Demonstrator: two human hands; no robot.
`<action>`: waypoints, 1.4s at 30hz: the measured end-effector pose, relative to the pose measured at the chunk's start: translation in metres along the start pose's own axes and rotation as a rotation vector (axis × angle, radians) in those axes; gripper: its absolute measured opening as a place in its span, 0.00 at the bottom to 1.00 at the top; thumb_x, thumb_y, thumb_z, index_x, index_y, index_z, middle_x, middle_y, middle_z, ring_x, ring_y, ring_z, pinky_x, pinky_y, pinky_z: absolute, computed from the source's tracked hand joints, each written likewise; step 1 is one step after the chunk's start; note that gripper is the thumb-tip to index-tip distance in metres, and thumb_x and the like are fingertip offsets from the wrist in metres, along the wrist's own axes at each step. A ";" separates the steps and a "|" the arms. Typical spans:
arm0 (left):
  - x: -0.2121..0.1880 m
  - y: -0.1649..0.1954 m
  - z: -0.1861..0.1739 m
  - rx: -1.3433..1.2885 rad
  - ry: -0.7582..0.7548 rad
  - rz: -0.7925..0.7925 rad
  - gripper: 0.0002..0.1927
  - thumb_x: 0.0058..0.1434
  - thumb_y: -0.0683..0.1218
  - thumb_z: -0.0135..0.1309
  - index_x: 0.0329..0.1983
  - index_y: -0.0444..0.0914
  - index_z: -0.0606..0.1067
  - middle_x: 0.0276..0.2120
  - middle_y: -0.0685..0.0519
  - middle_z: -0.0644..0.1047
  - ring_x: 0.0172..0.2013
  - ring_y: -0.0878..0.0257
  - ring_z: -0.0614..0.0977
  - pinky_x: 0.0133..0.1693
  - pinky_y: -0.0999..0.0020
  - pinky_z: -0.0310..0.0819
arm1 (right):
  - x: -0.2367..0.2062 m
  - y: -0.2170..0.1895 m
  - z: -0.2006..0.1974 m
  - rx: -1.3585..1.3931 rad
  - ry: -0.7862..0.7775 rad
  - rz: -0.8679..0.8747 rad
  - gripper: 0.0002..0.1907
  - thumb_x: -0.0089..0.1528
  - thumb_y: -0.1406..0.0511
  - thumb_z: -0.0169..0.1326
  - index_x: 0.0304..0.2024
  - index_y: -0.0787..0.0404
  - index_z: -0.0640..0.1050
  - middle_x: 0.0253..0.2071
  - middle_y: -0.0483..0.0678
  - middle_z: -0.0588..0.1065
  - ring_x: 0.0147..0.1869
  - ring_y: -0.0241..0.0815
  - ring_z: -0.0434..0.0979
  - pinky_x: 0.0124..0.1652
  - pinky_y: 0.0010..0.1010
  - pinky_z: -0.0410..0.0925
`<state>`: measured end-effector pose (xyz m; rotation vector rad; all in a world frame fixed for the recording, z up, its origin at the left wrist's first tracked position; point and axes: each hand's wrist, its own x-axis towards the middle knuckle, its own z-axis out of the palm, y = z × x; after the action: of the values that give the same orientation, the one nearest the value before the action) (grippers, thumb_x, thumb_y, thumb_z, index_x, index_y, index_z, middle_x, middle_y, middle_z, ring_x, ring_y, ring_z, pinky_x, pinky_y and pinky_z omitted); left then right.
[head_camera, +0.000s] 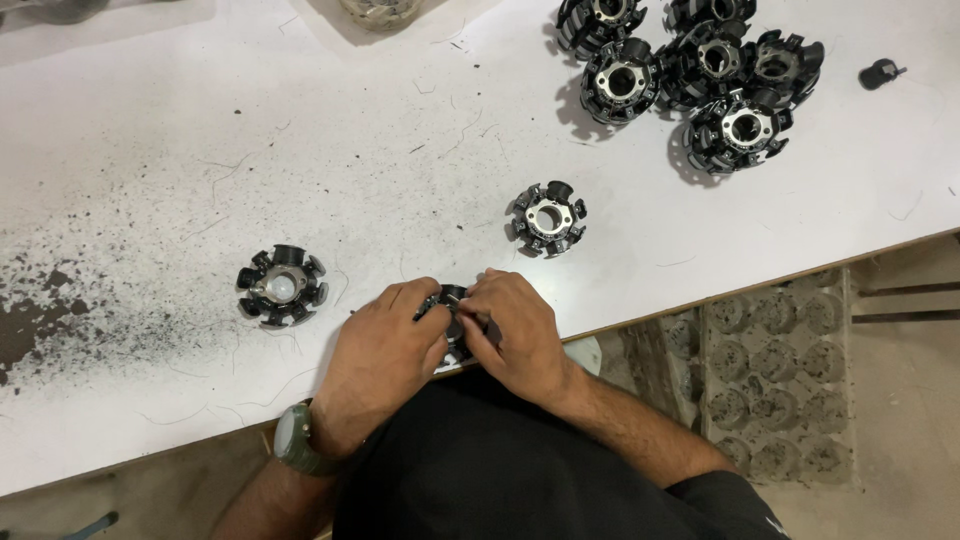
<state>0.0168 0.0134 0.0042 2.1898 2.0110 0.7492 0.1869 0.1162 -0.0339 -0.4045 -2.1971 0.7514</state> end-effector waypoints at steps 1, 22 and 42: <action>0.000 0.000 0.001 -0.021 -0.007 -0.038 0.12 0.54 0.43 0.60 0.41 0.37 0.76 0.48 0.48 0.77 0.45 0.51 0.82 0.40 0.57 0.80 | 0.000 0.000 0.000 0.000 0.002 -0.001 0.13 0.59 0.74 0.63 0.43 0.64 0.74 0.39 0.52 0.76 0.46 0.50 0.78 0.59 0.47 0.73; -0.004 0.002 0.009 -0.183 0.059 -0.299 0.08 0.63 0.43 0.56 0.42 0.34 0.78 0.47 0.47 0.81 0.38 0.52 0.86 0.37 0.61 0.82 | -0.012 0.002 0.005 -0.006 0.004 -0.036 0.15 0.57 0.73 0.65 0.45 0.61 0.76 0.40 0.49 0.77 0.51 0.47 0.79 0.65 0.53 0.69; -0.003 0.007 0.009 -0.230 0.110 -0.309 0.06 0.62 0.41 0.56 0.40 0.33 0.76 0.46 0.45 0.80 0.37 0.48 0.86 0.37 0.59 0.81 | -0.014 0.003 0.002 0.003 0.023 -0.086 0.14 0.57 0.73 0.64 0.43 0.60 0.75 0.41 0.49 0.77 0.53 0.47 0.79 0.66 0.53 0.67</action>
<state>0.0263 0.0123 -0.0019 1.6985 2.1210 1.0145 0.1947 0.1111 -0.0447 -0.3135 -2.1767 0.7001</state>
